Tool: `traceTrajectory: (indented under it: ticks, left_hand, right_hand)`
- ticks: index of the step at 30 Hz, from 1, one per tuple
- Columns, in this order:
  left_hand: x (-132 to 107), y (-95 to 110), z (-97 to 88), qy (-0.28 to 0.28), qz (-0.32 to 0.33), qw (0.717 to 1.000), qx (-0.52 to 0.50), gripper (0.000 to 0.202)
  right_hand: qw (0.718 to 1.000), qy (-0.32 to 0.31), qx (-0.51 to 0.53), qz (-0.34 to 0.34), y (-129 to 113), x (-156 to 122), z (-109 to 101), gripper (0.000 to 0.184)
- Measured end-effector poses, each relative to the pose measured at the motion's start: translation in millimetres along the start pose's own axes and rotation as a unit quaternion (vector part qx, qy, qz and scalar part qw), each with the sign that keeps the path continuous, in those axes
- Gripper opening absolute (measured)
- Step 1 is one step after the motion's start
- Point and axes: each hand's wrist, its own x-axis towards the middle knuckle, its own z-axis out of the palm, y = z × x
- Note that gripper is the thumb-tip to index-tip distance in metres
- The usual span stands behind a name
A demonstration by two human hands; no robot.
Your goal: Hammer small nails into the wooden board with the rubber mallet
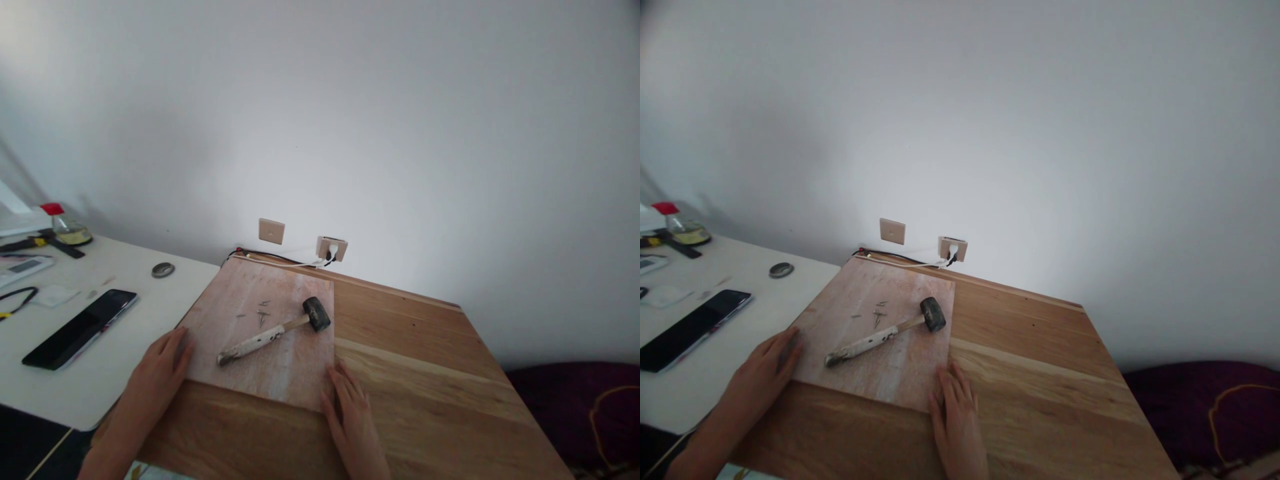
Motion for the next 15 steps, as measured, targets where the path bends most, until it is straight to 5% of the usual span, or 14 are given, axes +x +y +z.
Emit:
traceTrajectory:
  ticks: [7,15]
  left_hand:
    - [-9.1,19.7,-7.8,-0.035,0.139,0.983,0.112,0.053]
    - [-54.8,65.3,7.1,-0.019,0.166,0.986,0.011,0.037]
  right_hand:
    - [0.996,0.051,-0.077,-0.014,7.1,6.7,-11.4,0.037]
    - [0.969,0.160,-0.184,0.034,78.4,-35.1,-47.9,0.062]
